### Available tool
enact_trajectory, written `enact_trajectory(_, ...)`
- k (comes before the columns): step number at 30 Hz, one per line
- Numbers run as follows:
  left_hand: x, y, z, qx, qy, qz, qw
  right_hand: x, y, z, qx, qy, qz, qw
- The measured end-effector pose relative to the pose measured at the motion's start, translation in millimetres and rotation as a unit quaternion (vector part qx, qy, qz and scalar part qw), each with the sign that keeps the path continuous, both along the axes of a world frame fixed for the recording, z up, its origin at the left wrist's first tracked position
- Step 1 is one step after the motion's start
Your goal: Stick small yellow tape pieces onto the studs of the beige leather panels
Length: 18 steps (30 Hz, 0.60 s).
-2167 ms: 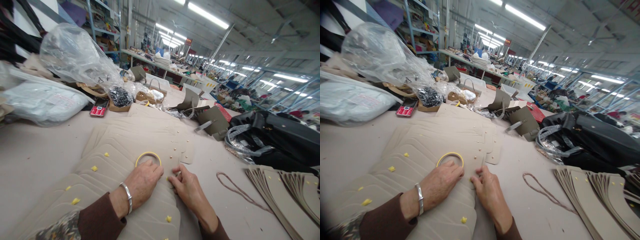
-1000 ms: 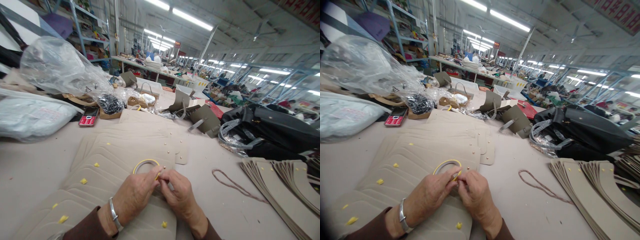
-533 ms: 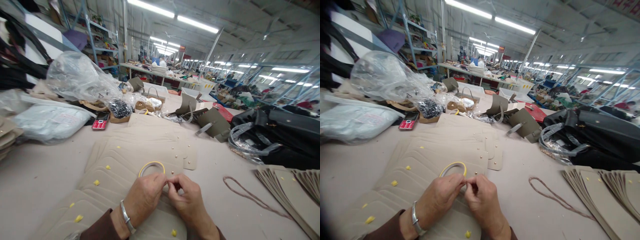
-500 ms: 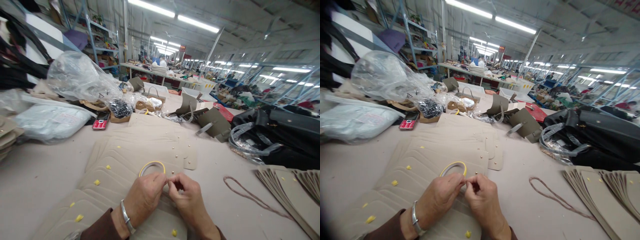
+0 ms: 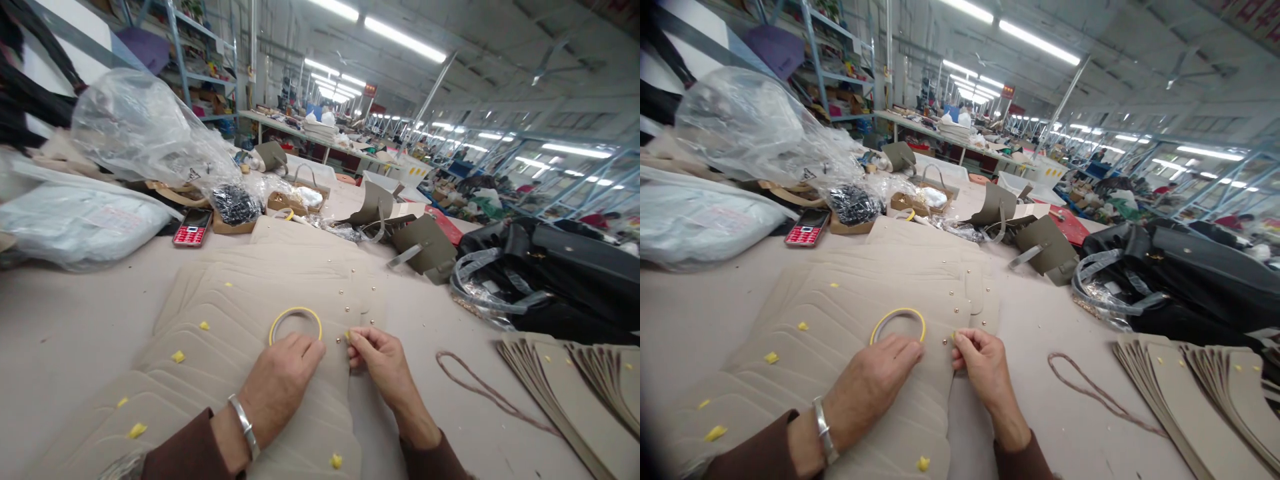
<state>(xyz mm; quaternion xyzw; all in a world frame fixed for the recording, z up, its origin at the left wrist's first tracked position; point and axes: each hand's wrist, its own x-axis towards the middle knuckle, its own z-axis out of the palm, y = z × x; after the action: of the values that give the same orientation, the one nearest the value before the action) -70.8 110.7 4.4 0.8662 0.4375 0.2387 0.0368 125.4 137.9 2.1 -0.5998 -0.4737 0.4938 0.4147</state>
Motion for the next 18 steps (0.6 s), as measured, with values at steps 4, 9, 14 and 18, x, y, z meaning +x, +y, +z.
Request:
enact_trajectory(4,2,8,-0.3,-0.065,0.083,0.011,0.994,-2,-1,-6.6,0.008,-0.045,0.039,0.998)
enact_trajectory(9,4,5,3.5,-0.102,0.109,0.009,0.989,-13,-3,-3.8,0.074,-0.188,0.057,0.978)
enact_trajectory(14,4,3,5.7,-0.125,0.132,0.014,0.983,-20,-1,0.7,0.160,-0.309,0.066,0.935)
enact_trajectory(18,5,4,3.8,-0.127,0.138,0.015,0.982,-15,-3,-3.6,0.165,-0.319,0.033,0.933)
